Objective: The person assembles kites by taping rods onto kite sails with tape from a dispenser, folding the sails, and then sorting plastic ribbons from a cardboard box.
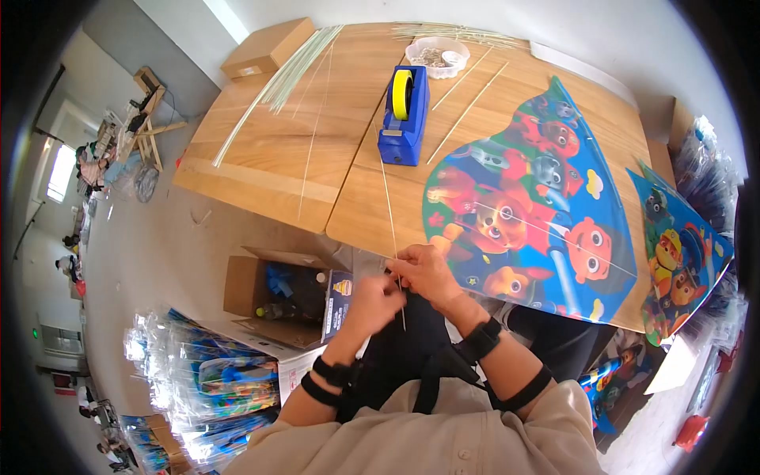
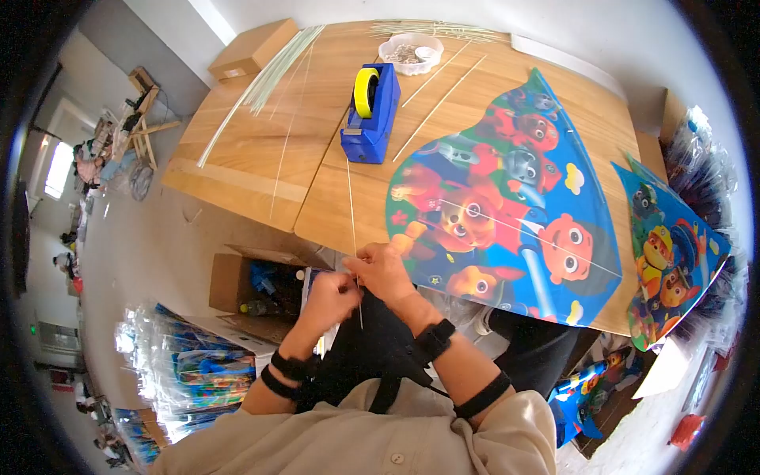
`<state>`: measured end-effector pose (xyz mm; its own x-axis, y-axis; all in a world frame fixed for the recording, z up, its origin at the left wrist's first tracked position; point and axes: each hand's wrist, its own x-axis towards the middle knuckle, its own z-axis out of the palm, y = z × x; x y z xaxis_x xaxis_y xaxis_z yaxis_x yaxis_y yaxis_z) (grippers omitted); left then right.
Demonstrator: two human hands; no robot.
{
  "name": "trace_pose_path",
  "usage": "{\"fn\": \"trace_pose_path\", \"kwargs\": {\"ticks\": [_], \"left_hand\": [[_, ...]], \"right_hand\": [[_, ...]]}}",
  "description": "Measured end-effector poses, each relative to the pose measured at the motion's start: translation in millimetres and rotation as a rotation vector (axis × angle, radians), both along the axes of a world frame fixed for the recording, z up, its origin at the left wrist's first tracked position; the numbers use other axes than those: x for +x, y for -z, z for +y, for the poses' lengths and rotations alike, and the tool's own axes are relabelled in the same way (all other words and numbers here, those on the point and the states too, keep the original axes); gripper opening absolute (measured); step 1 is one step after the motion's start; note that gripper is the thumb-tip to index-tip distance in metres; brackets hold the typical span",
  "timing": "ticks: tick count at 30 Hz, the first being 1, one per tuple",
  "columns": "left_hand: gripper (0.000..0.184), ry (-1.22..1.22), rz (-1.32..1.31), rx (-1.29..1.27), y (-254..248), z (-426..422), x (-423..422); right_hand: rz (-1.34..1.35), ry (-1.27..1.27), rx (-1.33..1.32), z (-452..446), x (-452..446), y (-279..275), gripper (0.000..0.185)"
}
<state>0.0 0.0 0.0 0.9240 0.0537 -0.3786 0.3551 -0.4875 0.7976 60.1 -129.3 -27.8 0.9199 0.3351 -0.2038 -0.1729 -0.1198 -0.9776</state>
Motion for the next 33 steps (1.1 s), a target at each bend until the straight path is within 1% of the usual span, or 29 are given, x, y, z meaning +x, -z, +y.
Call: {"fn": "trace_pose_path", "kwargs": {"ticks": [2, 3, 5, 7, 9, 11, 13, 16, 18, 20, 23, 27, 29, 30, 32, 33], "left_hand": [[0.018, 0.104, -0.037, -0.196, -1, 1, -15], [0.018, 0.105, -0.024, -0.214, -6, 12, -21], [0.019, 0.266, -0.143, -0.131, -27, 37, -15], [0.017, 0.021, -0.042, -0.179, -52, 58, -2], [0.014, -0.092, -0.114, -0.216, -56, 75, 24], [0.014, -0.108, -0.198, -0.26, -53, 83, 55], [0.014, -0.073, -0.348, -0.264, -49, 81, 91], [0.017, -0.075, -0.4, -0.261, -52, 63, 138], [0.018, -0.082, -0.415, -0.257, -46, 50, 168], [0.02, -0.09, -0.483, -0.202, -38, 40, 195], [0.019, -0.138, -0.405, -0.161, -38, 31, 226], [0.016, -0.127, -0.308, -0.19, -34, 32, 255], [0.012, -0.092, -0.203, -0.17, -33, 35, 265], [0.012, -0.091, -0.198, -0.168, -35, 33, 265], [0.011, -0.046, -0.292, -0.156, -37, 29, 264], [0.011, -0.051, -0.271, -0.154, -37, 27, 262]], "right_hand": [[0.127, -0.052, 0.122, 3, -6, -3, 0.014], [0.14, -0.047, 0.105, 7, -19, -5, 0.014], [0.271, -0.106, 0.129, 5, -36, -12, 0.012], [0.322, -0.121, 0.174, 3, -57, -22, 0.011], [0.36, -0.133, 0.218, 0, -71, -25, 0.011], [0.465, -0.13, 0.312, -3, -83, -24, 0.011], [0.495, -0.127, 0.324, -4, -90, -22, 0.012], [0.552, -0.14, 0.331, -2, -95, -19, 0.011], [0.559, -0.14, 0.344, -1, -95, -15, 0.012], [0.566, -0.141, 0.359, -1, -96, -13, 0.012], [0.568, -0.156, 0.347, -2, -97, -11, 0.012], [0.551, -0.15, 0.33, -3, -96, -13, 0.013], [0.567, -0.146, 0.333, -4, -94, -14, 0.013], [0.543, -0.149, 0.327, -3, -94, -13, 0.013], [0.535, -0.153, 0.321, -3, -94, -13, 0.014], [0.482, -0.157, 0.279, -2, -94, -13, 0.014]]}}
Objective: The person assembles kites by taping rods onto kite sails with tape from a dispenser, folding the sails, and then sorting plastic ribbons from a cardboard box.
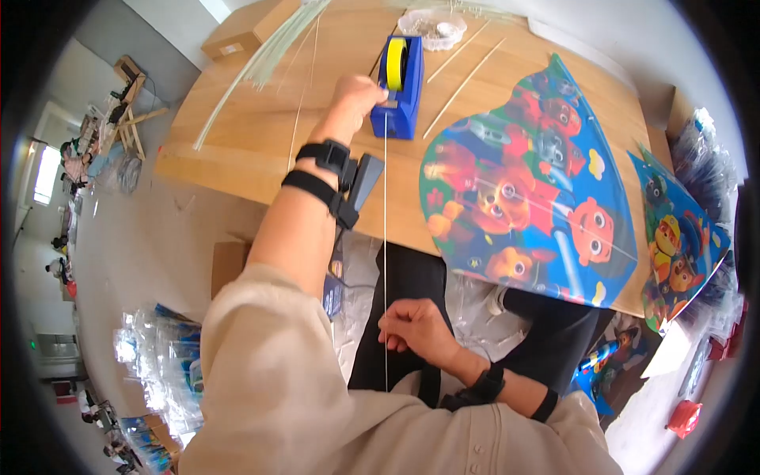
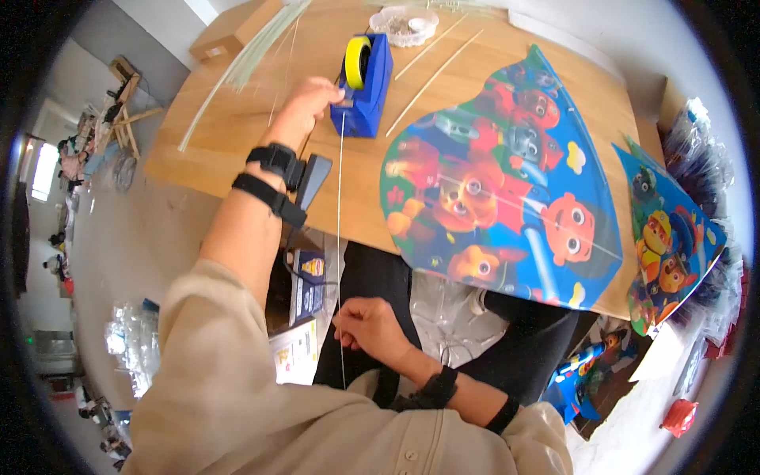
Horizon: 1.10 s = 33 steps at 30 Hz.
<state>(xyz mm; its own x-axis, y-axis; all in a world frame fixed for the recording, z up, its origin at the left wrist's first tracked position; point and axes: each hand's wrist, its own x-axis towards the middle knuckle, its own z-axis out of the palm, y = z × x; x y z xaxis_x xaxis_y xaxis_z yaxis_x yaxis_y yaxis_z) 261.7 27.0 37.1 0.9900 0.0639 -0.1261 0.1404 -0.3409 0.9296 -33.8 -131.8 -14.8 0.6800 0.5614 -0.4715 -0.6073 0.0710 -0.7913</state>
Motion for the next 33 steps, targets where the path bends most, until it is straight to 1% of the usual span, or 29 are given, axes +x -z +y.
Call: {"fn": "trace_pose_path", "kwargs": {"ticks": [1, 2, 4, 5, 6, 7, 8, 10, 12, 14, 15, 16, 18, 20, 21, 24, 26, 28, 29, 30, 32, 33], "left_hand": [[0.013, -0.014, -0.052, -0.016, -2, -4, 0], [0.015, -0.027, -0.106, -0.03, -4, -6, 0], [0.015, 0.016, -0.105, -0.024, -10, -7, -4], [0.017, 0.055, -0.046, 0.062, -13, -4, 0], [0.017, 0.046, -0.019, 0.062, -18, -4, -15], [0.017, 0.085, -0.023, -0.049, -27, -4, -36], [0.017, 0.121, -0.025, -0.16, -30, -4, -60], [0.016, 0.154, -0.02, -0.158, -37, 3, -134], [0.013, 0.091, 0.061, -0.211, -32, 10, -217], [0.009, 0.037, 0.147, -0.137, -29, 12, -301], [0.009, -0.02, 0.149, -0.044, -25, 14, -336], [0.008, -0.089, 0.266, -0.053, -24, 14, -367], [0.009, -0.135, 0.452, -0.116, -20, 14, -412], [0.009, -0.214, 0.526, -0.256, -13, 12, -430], [0.009, -0.222, 0.525, -0.257, -13, 13, -430], [0.007, -0.187, 0.465, -0.255, -14, 21, -423], [0.007, -0.083, 0.54, -0.272, -14, 26, -421], [0.005, -0.071, 0.614, -0.318, -18, 31, -417], [0.005, -0.056, 0.581, -0.353, -13, 35, -419], [0.005, -0.056, 0.603, -0.353, -12, 38, -419], [0.004, -0.049, 0.598, -0.387, -7, 42, -419], [0.005, -0.042, 0.594, -0.404, -3, 44, -419]], "right_hand": [[-0.057, -0.005, -0.036, 0, 0, 0, 0.014], [-0.056, 0.006, -0.011, 0, 1, -2, 0.014], [-0.1, -0.003, -0.023, 2, 1, 3, 0.013], [-0.079, 0.006, -0.005, 4, 0, 3, 0.013], [-0.066, 0.013, 0.011, 5, 1, 3, 0.013], [-0.07, 0.028, 0.026, 8, 2, 2, 0.014], [-0.071, 0.042, 0.041, 10, 0, 2, 0.015], [-0.05, 0.028, 0.065, 13, 2, 4, 0.013], [-0.047, 0.016, 0.107, 16, 2, 8, 0.012], [-0.013, 0.01, 0.12, 19, 2, 6, 0.012], [-0.012, 0.013, 0.128, 20, 3, 6, 0.012], [-0.011, 0.017, 0.133, 21, 3, 8, 0.012], [-0.002, 0.013, 0.134, 24, 3, 12, 0.012], [-0.016, 0.022, 0.163, 28, 2, 13, 0.013], [-0.014, 0.021, 0.153, 30, 0, 12, 0.015], [-0.046, 0.013, 0.145, 35, -2, 13, 0.015], [-0.064, -0.022, 0.113, 39, 0, 13, 0.016], [-0.133, -0.028, 0.045, 42, 19, 13, 0.015], [-0.136, -0.015, 0.015, 45, 37, 12, 0.014], [-0.132, -0.002, -0.016, 47, 53, 12, 0.014], [-0.297, 0.059, -0.125, 50, 92, 22, 0.014], [-0.412, 0.046, -0.257, 51, 112, 29, 0.014]]}}
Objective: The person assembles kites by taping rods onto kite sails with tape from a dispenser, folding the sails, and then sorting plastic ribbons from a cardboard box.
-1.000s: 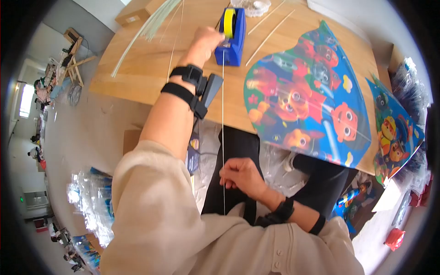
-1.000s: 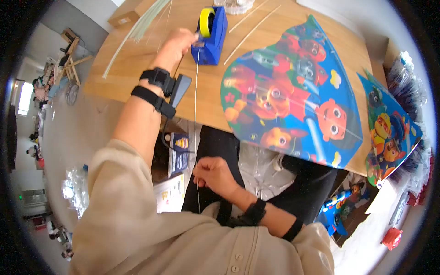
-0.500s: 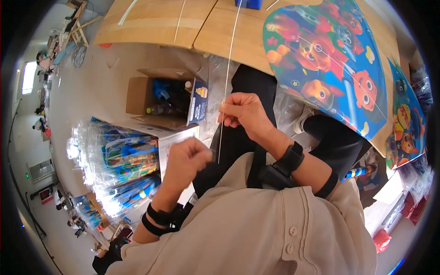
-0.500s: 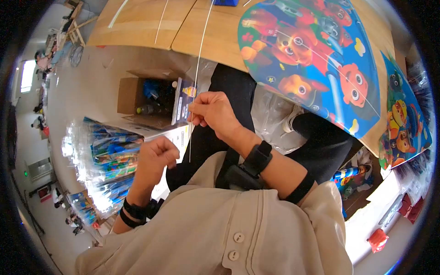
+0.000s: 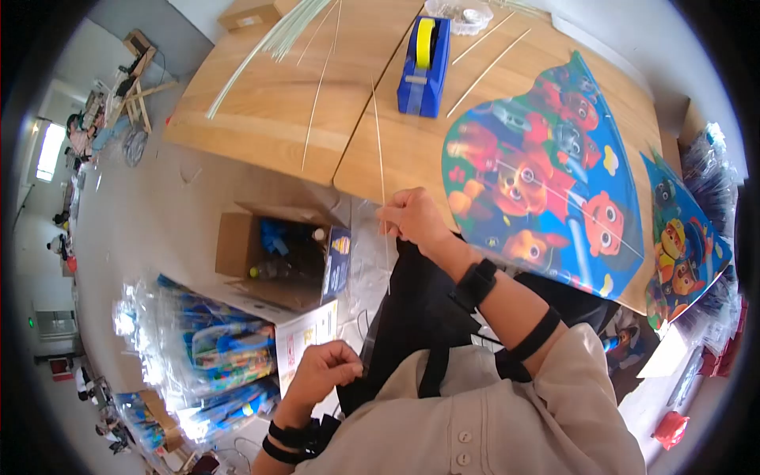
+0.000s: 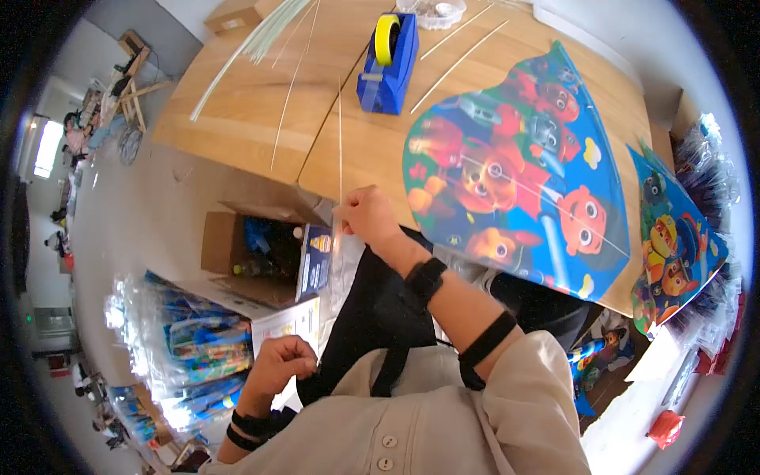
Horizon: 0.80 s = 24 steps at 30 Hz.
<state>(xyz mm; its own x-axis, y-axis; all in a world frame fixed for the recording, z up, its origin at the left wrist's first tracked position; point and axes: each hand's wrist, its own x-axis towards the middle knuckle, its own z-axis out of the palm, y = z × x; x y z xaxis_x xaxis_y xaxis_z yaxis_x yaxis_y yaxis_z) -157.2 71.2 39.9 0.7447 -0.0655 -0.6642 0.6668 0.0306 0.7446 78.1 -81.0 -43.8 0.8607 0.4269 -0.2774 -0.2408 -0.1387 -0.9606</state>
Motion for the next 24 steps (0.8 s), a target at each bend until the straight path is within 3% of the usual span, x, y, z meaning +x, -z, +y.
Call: {"fn": "trace_pose_path", "kwargs": {"ticks": [1, 3, 4, 5, 7, 8, 9, 11, 12, 19, 21, 24], "left_hand": [[0.005, 0.0, -0.001, -0.02, 4, 2, -1], [0.005, 0.007, 0.012, -0.025, 7, 6, 1], [0.006, -0.015, 0.016, -0.056, 9, 7, 0], [0.006, -0.015, 0.043, -0.062, 9, 9, 2], [0.007, -0.003, 0.064, -0.085, 10, 11, 4], [0.007, 0.003, 0.061, -0.086, 10, 12, 6], [0.006, 0.025, 0.075, -0.068, 9, 12, 7], [0.006, 0.053, 0.088, -0.048, 10, 14, 8], [0.006, 0.063, 0.087, -0.041, 11, 15, 8], [0.006, -0.014, 0.117, -0.048, 12, 21, 7], [0.006, -0.034, 0.102, -0.052, 22, 30, 3], [0.006, 0.027, 0.144, 0.17, 32, 39, 2]], "right_hand": [[-0.013, 0.009, -0.001, -1, 16, -1, 0.014], [-0.112, -0.028, -0.311, -6, 44, -2, 0.016], [-0.305, 0.008, -0.449, -8, 54, 1, 0.018], [-0.31, 0.015, -0.453, -12, 67, 4, 0.018], [-0.342, 0.234, -0.319, -16, 85, -12, 0.019], [-0.04, 0.392, 0.003, -19, 89, -19, 0.018], [-0.043, 0.399, 0.003, -20, 95, -30, 0.018], [0.425, 0.629, 0.58, -20, 114, -46, 0.014], [0.49, 0.62, 0.665, -18, 119, -53, 0.008], [0.5, 0.745, 0.667, -3, 140, -58, 0.011], [0.459, 0.631, 0.779, -8, 138, -47, 0.011], [0.387, 0.583, 0.85, -8, 134, -32, 0.012]]}}
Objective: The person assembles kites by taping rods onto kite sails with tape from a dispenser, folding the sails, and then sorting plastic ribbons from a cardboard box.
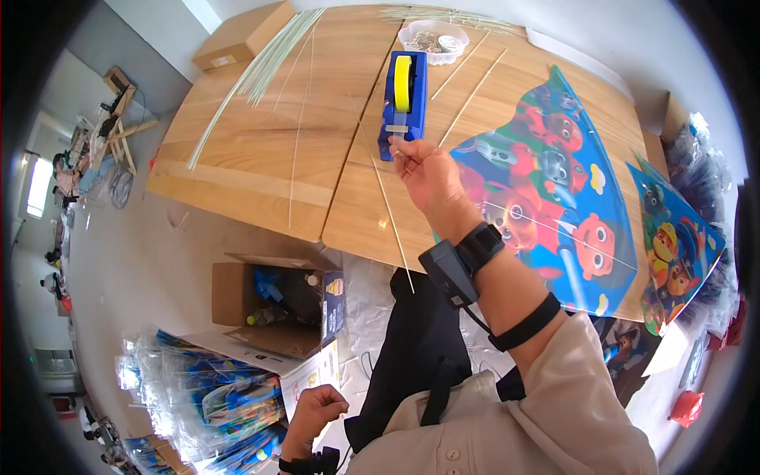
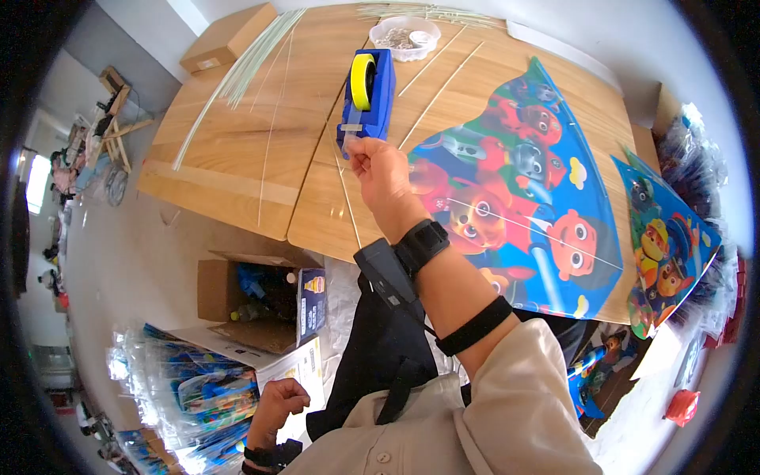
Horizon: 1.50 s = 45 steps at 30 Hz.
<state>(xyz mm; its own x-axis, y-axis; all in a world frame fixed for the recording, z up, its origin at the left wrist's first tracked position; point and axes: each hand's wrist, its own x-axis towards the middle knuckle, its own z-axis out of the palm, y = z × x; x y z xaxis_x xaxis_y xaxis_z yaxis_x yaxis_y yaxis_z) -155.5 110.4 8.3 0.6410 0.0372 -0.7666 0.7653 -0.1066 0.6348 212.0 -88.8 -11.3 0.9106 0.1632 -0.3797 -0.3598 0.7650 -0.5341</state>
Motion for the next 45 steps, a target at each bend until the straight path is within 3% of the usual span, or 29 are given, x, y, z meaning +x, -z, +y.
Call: {"fn": "trace_pose_path", "kwargs": {"ticks": [4, 6, 12, 18, 27, 29, 32, 35, 41, 45], "left_hand": [[0.007, -0.118, 0.023, -0.063, 24, 14, -8], [0.007, -0.136, 0.03, -0.092, 30, 14, -8], [0.007, -0.142, 0.049, -0.128, 35, 8, -3], [0.007, -0.122, 0.056, -0.109, 39, 10, -6], [0.005, -0.073, 0.036, -0.007, 48, 23, -3], [0.005, -0.22, -0.038, -0.023, 47, 28, -7], [0.005, -0.193, -0.103, 0.013, 39, 36, 3], [0.005, -0.119, -0.156, 0.06, 22, 23, 31], [0.004, 0.275, -0.397, 0.149, -26, -33, 116], [0.005, 0.5, -0.575, 0.206, -28, -67, 171]], "right_hand": [[-0.035, -0.052, -0.018, -6, -9, 5, 0.012], [0.138, -0.165, -0.215, -10, -13, -3, 0.013], [0.063, -0.037, -0.621, -3, -10, -20, 0.018], [0.024, 0.14, -0.395, 9, -11, -26, 0.014], [0.329, -0.011, -0.304, 15, -8, -24, 0.009], [0.227, 0.023, -0.309, 4, -16, -25, 0.011], [-0.084, 0.157, -0.385, -40, -30, -35, 0.008], [-0.125, 0.252, -0.329, -119, -49, -33, 0.007], [-0.093, 0.483, -0.263, -286, -133, -31, 0.005], [-0.077, 0.57, -0.277, -360, -203, -22, 0.008]]}}
